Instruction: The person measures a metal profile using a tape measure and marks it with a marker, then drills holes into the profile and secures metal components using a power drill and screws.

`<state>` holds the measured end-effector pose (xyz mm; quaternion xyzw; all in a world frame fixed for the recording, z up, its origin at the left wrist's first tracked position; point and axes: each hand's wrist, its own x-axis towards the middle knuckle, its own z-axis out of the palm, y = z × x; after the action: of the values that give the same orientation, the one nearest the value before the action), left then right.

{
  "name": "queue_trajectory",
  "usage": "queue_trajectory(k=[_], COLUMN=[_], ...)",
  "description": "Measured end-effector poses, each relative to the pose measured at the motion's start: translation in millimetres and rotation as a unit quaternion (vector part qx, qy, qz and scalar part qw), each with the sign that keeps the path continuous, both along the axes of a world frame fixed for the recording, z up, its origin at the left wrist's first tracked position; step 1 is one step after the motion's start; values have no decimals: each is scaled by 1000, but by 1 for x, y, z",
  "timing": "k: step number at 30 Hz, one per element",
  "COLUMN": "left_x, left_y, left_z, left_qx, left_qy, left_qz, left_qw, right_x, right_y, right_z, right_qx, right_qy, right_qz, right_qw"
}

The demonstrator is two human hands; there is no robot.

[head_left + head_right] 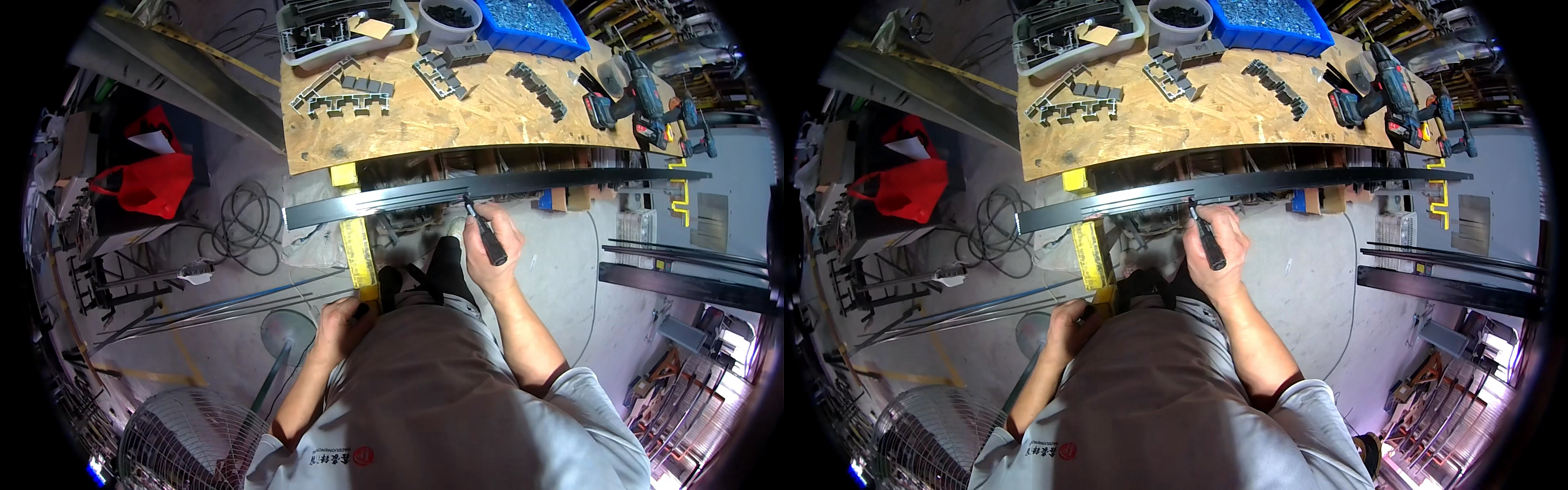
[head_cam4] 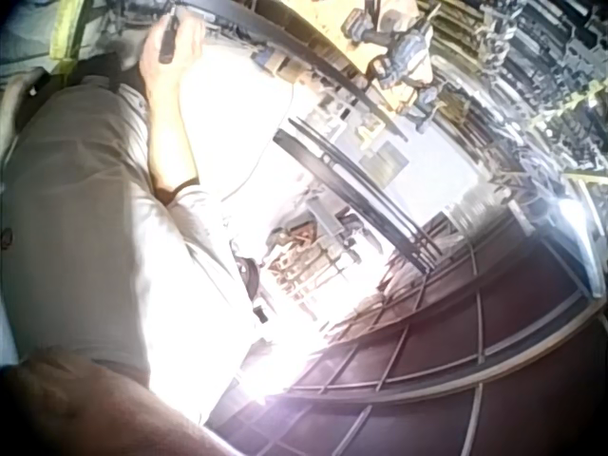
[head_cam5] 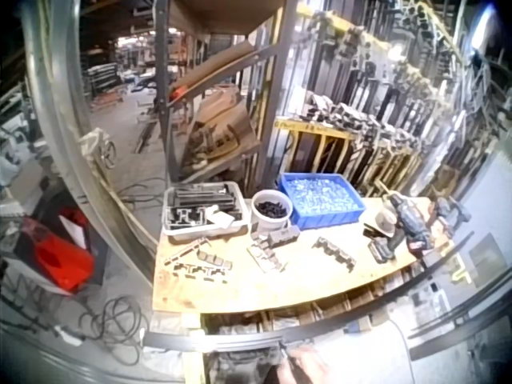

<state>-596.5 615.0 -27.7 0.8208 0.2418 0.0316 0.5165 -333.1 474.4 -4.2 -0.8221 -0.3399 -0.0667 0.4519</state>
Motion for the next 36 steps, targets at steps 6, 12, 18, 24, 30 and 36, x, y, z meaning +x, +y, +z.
queue_trajectory(k=[6,12,18,24,30,36], left_x=[0,0,0,-1,-3,-1], left_y=[1,1,1,1,-1,-1], left_z=[-1,0,2,1,-3,0], left_qx=[-4,-3,2,12,31,23], left_qy=[2,3,3,-6,5,19], left_qz=[-4,-6,-6,-9,-1,-4], left_qw=[1000,1000,1000,1000,1000,1000], right_x=[-1,-3,-4,-3,0,0], right_y=[-3,-4,0,-2,-8,-8], right_z=[0,-2,0,2,-2,0], right_qx=[1,3,14,1,3,0], right_qy=[15,-10,-5,-13,16,2], right_qz=[-9,-5,11,4,-11,-4], right_qw=[1000,1000,1000,1000,1000,1000])
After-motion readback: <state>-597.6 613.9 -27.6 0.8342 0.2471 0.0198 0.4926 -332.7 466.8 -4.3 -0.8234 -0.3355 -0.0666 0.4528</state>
